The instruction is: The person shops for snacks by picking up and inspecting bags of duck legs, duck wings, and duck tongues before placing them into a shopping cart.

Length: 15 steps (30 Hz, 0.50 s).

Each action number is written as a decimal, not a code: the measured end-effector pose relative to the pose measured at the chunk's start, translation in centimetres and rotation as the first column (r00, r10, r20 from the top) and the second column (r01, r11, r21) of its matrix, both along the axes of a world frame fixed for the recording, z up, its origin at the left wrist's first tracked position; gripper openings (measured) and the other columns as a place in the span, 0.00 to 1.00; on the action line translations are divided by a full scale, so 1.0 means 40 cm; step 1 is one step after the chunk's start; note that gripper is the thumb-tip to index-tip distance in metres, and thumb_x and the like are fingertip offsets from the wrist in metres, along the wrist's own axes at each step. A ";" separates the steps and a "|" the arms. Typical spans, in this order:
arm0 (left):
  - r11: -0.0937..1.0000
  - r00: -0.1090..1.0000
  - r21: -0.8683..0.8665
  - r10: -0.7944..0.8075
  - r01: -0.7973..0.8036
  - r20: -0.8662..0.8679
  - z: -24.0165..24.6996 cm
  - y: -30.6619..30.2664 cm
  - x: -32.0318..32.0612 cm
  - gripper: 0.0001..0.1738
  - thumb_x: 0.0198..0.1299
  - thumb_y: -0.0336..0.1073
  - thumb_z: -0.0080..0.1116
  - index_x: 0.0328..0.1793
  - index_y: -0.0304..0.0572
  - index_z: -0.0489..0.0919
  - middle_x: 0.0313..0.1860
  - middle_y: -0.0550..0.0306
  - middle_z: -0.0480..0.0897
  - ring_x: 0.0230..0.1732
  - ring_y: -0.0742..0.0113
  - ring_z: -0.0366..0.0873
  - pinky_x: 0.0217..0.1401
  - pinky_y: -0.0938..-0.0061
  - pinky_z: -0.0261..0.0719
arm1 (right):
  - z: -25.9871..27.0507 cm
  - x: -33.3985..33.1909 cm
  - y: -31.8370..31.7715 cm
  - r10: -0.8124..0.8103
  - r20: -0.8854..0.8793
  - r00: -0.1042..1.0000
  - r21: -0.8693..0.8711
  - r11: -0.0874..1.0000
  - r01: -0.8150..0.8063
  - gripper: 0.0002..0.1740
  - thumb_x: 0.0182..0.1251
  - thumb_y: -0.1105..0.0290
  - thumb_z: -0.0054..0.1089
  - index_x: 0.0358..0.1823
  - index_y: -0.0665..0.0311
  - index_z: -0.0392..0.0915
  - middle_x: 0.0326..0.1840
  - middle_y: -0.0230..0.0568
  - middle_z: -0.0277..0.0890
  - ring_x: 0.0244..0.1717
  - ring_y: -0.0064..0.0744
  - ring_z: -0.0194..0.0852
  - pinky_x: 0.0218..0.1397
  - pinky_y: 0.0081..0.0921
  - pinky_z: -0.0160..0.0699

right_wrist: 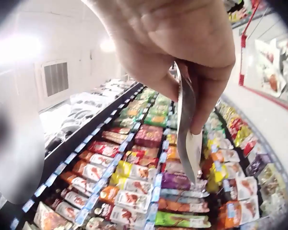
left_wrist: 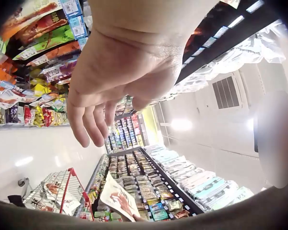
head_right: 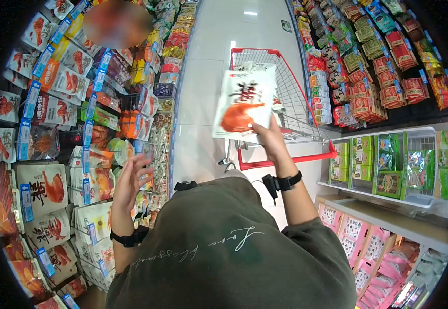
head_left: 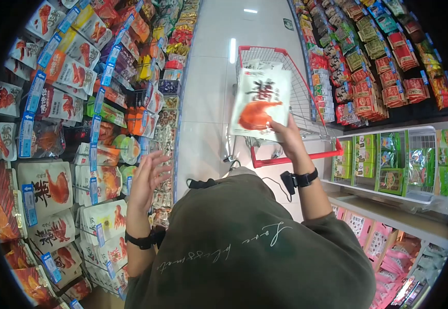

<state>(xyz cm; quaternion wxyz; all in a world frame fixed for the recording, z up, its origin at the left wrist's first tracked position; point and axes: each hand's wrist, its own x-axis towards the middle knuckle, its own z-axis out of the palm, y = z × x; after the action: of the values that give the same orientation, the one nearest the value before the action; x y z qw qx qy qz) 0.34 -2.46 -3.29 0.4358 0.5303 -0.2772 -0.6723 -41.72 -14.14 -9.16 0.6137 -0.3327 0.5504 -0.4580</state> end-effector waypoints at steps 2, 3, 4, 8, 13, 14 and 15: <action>0.999 0.999 0.020 0.038 -0.038 0.000 -0.001 0.000 -0.018 0.26 0.81 0.52 0.42 0.72 0.41 0.71 0.64 0.50 0.79 0.58 0.63 0.81 0.63 0.64 0.79 | -0.014 -0.078 -0.002 -0.059 0.009 0.998 0.065 0.996 0.058 0.33 0.68 0.79 0.58 0.75 0.62 0.63 0.64 0.43 0.76 0.59 0.36 0.80 0.60 0.32 0.84; 0.998 0.999 0.024 0.054 -0.054 0.008 -0.001 -0.002 -0.028 0.25 0.82 0.50 0.41 0.72 0.39 0.70 0.63 0.50 0.80 0.57 0.63 0.81 0.62 0.65 0.80 | -0.051 -0.122 -0.012 -0.081 -0.054 0.995 0.110 0.990 0.086 0.34 0.67 0.79 0.57 0.75 0.57 0.63 0.64 0.42 0.75 0.59 0.37 0.80 0.55 0.38 0.89; 0.997 0.997 0.027 0.070 -0.071 0.017 0.000 -0.005 -0.037 0.25 0.83 0.48 0.40 0.72 0.37 0.70 0.61 0.49 0.81 0.57 0.63 0.81 0.61 0.66 0.81 | -0.070 -0.157 -0.023 -0.071 -0.080 0.994 0.130 0.988 0.081 0.34 0.67 0.78 0.58 0.75 0.55 0.63 0.63 0.41 0.75 0.59 0.38 0.80 0.51 0.42 0.91; 0.993 0.993 -0.009 0.115 -0.115 0.035 0.008 -0.015 -0.073 0.24 0.82 0.48 0.40 0.71 0.37 0.70 0.61 0.49 0.81 0.56 0.63 0.82 0.60 0.66 0.81 | -0.204 -0.271 -0.120 -0.051 -0.133 0.990 0.183 0.980 0.075 0.31 0.68 0.75 0.55 0.73 0.56 0.65 0.59 0.41 0.77 0.55 0.38 0.81 0.50 0.43 0.91; 0.987 0.986 -0.048 0.156 -0.153 0.060 0.048 -0.002 -0.116 0.25 0.81 0.51 0.43 0.70 0.41 0.72 0.60 0.53 0.81 0.57 0.65 0.81 0.60 0.67 0.80 | -0.279 -0.310 -0.378 0.028 -0.233 0.972 0.225 0.974 0.025 0.28 0.67 0.74 0.54 0.71 0.57 0.70 0.56 0.42 0.80 0.55 0.36 0.82 0.46 0.39 0.91; 0.985 0.984 -0.054 0.166 -0.163 0.065 0.054 0.002 -0.120 0.25 0.81 0.51 0.43 0.70 0.41 0.72 0.60 0.53 0.81 0.57 0.65 0.81 0.60 0.67 0.80 | -0.280 -0.309 -0.433 0.070 -0.236 0.969 0.178 0.984 -0.028 0.32 0.69 0.68 0.56 0.74 0.59 0.63 0.60 0.46 0.77 0.56 0.42 0.81 0.50 0.45 0.90; 0.974 0.973 -0.061 0.222 -0.218 0.070 0.058 0.012 -0.121 0.24 0.81 0.49 0.43 0.70 0.39 0.72 0.60 0.51 0.81 0.56 0.64 0.82 0.60 0.67 0.81 | -0.280 -0.304 -0.483 0.110 -0.243 0.964 0.132 0.988 -0.079 0.36 0.70 0.63 0.58 0.77 0.62 0.57 0.64 0.50 0.74 0.57 0.47 0.81 0.54 0.50 0.88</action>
<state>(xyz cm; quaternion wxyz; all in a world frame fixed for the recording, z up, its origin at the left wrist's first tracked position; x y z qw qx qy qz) -4.51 -1.96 -0.99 0.5105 0.5713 -0.2510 -0.5916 -53.88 -33.45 -20.35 0.5800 -0.3757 0.6333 -0.3485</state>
